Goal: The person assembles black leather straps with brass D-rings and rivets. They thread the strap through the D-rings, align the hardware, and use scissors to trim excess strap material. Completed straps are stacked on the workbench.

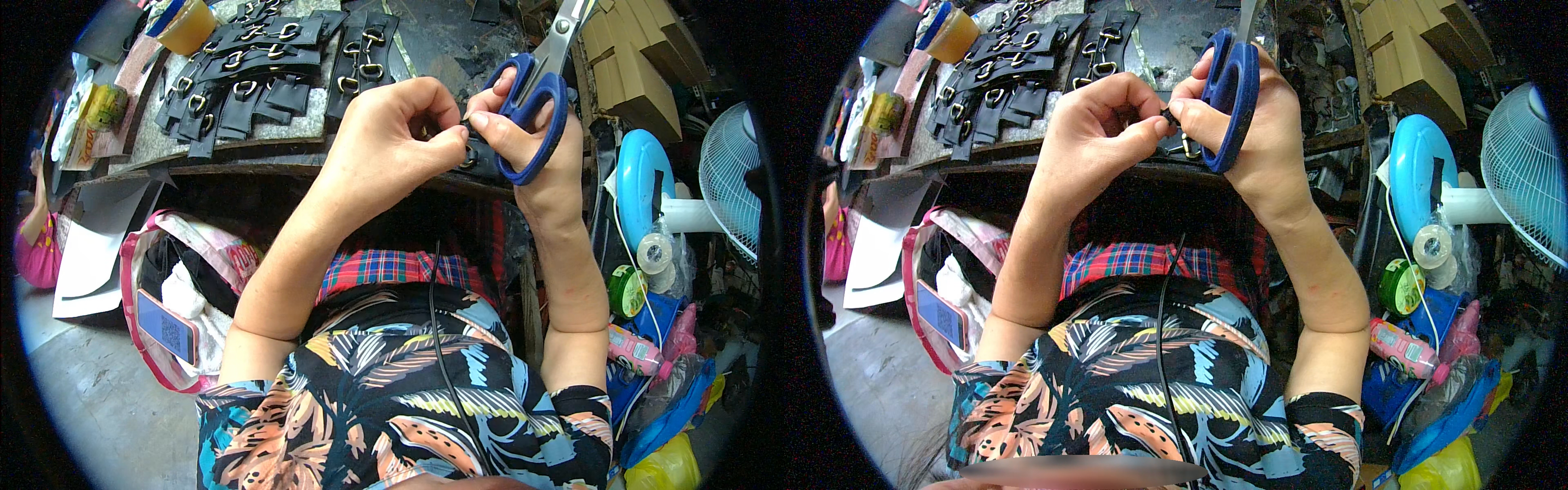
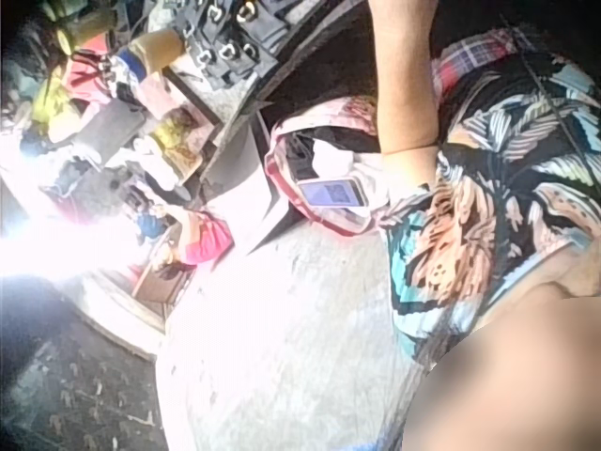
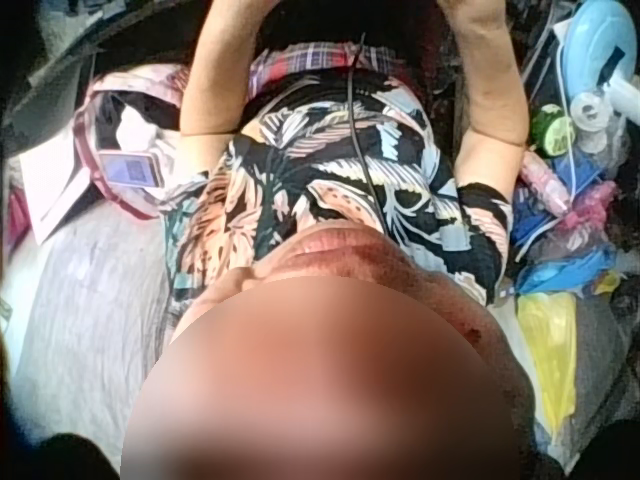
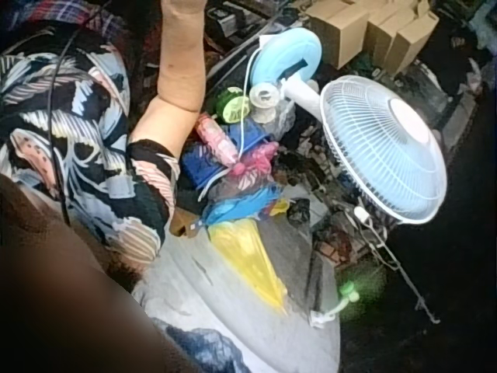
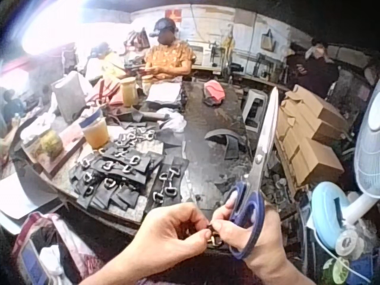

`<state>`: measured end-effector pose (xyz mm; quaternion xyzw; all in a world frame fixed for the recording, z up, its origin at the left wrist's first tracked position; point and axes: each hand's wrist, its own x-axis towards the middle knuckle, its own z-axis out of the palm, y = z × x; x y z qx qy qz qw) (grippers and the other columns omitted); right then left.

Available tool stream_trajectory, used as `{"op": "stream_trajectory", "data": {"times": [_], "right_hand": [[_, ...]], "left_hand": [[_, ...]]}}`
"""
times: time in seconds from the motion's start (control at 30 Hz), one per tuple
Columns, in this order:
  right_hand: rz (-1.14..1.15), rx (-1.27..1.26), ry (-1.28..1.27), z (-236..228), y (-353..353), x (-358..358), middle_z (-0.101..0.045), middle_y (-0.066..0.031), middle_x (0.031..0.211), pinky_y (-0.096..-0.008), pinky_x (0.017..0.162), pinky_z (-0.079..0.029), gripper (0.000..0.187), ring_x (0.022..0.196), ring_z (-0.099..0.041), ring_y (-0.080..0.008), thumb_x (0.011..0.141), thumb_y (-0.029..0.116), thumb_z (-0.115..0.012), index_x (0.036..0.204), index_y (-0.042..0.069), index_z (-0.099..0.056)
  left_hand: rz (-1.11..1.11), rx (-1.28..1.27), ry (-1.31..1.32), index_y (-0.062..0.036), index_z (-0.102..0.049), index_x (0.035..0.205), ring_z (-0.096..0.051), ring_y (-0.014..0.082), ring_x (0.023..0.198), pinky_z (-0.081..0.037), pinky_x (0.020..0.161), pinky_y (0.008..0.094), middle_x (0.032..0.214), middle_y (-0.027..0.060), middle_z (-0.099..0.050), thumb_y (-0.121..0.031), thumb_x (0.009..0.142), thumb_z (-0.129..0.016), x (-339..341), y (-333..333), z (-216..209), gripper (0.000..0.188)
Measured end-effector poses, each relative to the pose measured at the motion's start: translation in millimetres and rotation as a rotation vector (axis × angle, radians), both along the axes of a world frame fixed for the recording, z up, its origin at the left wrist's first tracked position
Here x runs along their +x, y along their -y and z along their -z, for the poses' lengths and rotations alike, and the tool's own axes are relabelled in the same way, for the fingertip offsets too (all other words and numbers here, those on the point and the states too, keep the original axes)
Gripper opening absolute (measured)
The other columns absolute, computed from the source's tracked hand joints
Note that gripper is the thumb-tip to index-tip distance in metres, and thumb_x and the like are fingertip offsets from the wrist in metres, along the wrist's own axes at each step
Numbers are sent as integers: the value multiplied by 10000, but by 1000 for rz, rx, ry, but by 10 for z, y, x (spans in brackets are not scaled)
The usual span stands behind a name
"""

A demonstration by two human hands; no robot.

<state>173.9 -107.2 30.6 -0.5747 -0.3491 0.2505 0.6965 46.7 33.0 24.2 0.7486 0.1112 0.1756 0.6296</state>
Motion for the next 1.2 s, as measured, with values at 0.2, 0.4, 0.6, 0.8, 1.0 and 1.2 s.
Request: {"op": "stream_trajectory", "data": {"times": [0.2,0.4,0.6,0.8,1.0,1.2], "right_hand": [[-29,-227,173,-48,240,68,-671,-13,852,-240,725,-512,335,779,-624,-77,825,142,-862,1036,38,-624],[-202,-606,341,-43,768,103,-555,-16,677,-268,598,-440,447,647,-511,-73,767,299,-898,960,4,-625],[-262,-594,399,15,925,49,-550,-49,637,-286,571,-439,447,594,-507,-94,736,296,-915,913,-6,-638],[-384,-661,-57,-52,936,72,-607,-37,662,-279,590,-493,382,630,-597,-82,801,222,-881,913,-40,-627],[-331,-592,185,0,901,41,-571,-3,667,-225,519,-423,561,559,-574,-72,818,487,-853,905,-17,-622],[-263,-570,470,23,922,27,-591,-70,679,-277,561,-461,371,582,-600,-120,779,226,-894,891,-23,-643]], "left_hand": [[-36,-258,138,-51,-593,955,-524,31,608,-395,530,194,862,81,-730,-46,905,-738,-12,-92,59,154],[-64,-463,237,-84,-474,1157,-532,46,541,-368,466,176,902,186,-750,-12,914,-723,-51,-246,47,355],[-77,-393,218,-78,-463,1188,-536,40,552,-374,468,167,918,180,-749,-2,914,-714,-26,-216,29,379],[-13,-449,176,-35,-455,1253,-648,70,761,-486,646,200,880,82,-724,-3,877,-701,-62,-262,-20,450],[6,-410,188,-18,-443,1283,-686,114,823,-521,721,234,871,84,-709,13,860,-679,-84,-242,-48,486],[15,-377,180,-35,-439,1304,-611,68,685,-425,577,184,879,104,-720,-4,872,-716,-63,-247,-48,514]]}}
